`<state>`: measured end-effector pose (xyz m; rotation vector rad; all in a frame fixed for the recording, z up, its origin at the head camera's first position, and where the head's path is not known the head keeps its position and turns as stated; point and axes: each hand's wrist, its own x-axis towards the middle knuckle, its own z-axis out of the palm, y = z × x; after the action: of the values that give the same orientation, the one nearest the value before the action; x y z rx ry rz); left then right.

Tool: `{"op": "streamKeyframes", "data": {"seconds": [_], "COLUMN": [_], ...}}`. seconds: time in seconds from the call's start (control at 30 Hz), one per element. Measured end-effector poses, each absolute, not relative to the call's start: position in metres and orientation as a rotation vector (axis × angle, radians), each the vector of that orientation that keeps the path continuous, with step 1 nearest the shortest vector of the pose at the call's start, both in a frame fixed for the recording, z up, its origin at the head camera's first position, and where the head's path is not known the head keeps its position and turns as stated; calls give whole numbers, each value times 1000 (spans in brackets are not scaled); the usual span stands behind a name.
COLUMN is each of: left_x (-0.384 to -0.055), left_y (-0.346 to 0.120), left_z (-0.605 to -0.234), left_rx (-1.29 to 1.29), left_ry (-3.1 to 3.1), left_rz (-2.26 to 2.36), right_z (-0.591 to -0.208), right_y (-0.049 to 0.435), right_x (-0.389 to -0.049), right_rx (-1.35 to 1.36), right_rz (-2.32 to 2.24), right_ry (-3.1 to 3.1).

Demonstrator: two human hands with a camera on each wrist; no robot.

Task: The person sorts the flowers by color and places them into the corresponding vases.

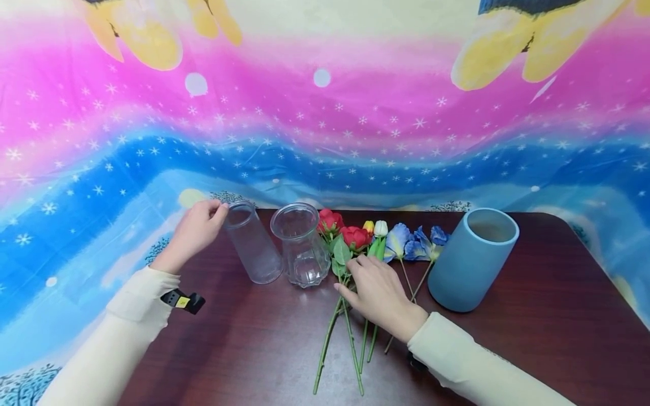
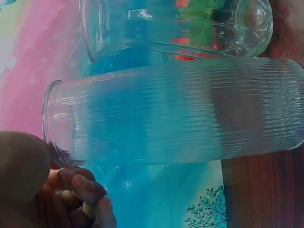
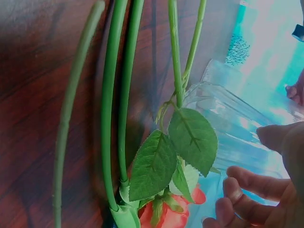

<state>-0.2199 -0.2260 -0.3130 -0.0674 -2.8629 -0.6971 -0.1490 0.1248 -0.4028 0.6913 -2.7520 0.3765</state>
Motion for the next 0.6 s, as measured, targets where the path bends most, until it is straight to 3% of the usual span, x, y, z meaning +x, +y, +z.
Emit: {"op": "streamKeyframes", "data": {"seconds": [0.37,0.6], "left_x": [-219,-219], "left_y": [-227,-225], "left_z": [-312,-312], "left_rx": [-53,-43], "left_ry": [-2886,-2891], "left_rz": [-693,-695], "right_z": [-413,-413], "right_y": [116,114], "right_x": [-173,-165], "right_rx": [724,702], "right_rz": [610,626], "right_ry": [-2922,-2905]}}
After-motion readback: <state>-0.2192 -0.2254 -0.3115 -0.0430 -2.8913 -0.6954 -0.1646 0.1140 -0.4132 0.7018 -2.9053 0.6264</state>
